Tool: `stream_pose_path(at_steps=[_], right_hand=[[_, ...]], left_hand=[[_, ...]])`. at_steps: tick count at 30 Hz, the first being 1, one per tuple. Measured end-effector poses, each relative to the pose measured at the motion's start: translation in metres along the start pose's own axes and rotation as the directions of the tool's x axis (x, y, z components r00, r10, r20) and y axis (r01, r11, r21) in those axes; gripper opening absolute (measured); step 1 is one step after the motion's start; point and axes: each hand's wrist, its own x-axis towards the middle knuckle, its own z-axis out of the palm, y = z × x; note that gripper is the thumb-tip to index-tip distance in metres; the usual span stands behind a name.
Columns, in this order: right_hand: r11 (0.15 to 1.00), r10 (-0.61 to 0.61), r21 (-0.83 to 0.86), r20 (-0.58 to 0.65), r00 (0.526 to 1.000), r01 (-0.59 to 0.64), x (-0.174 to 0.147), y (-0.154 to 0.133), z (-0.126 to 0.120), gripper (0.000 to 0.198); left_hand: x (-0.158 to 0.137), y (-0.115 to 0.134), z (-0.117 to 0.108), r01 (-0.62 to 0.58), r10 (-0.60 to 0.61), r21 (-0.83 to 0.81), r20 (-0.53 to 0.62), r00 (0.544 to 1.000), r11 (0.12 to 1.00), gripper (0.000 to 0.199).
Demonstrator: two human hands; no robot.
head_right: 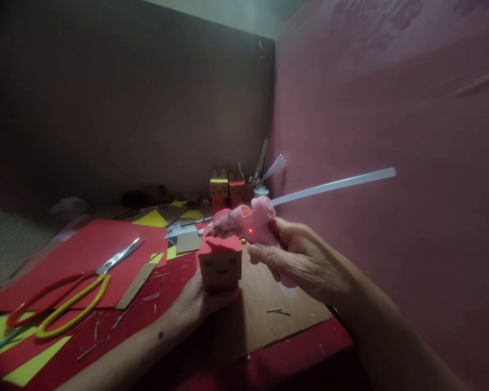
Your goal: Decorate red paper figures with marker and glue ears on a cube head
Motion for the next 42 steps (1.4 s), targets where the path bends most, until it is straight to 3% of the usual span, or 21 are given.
stream_pose_path(at_steps=[10, 18, 36, 42], right_hand=[[1.0, 0.006, 0.006, -0.002, 1.0, -0.006, 0.0, 0.002, 0.004, 0.041], [1.0, -0.021, -0.011, -0.011, 1.0, 0.021, 0.002, 0.002, 0.006, 0.039], [0.999, -0.025, 0.023, -0.03, 0.999, 0.026, -0.002, 0.005, 0.007, 0.036], [0.999, -0.029, 0.033, -0.046, 0.999, 0.03, -0.002, 0.008, 0.005, 0.036]], left_hand=[[0.006, -0.02, 0.001, -0.062, 0.062, 0.016, -0.013, 0.998, 0.998, 0.056], [0.007, -0.015, 0.0, -0.1, 0.1, 0.057, 0.005, 0.995, 0.993, 0.046], [0.006, -0.011, 0.001, -0.081, 0.081, 0.022, -0.007, 0.997, 0.996, 0.055], [0.006, -0.012, 0.0, -0.073, 0.072, 0.048, 0.012, 0.997, 0.996, 0.045]])
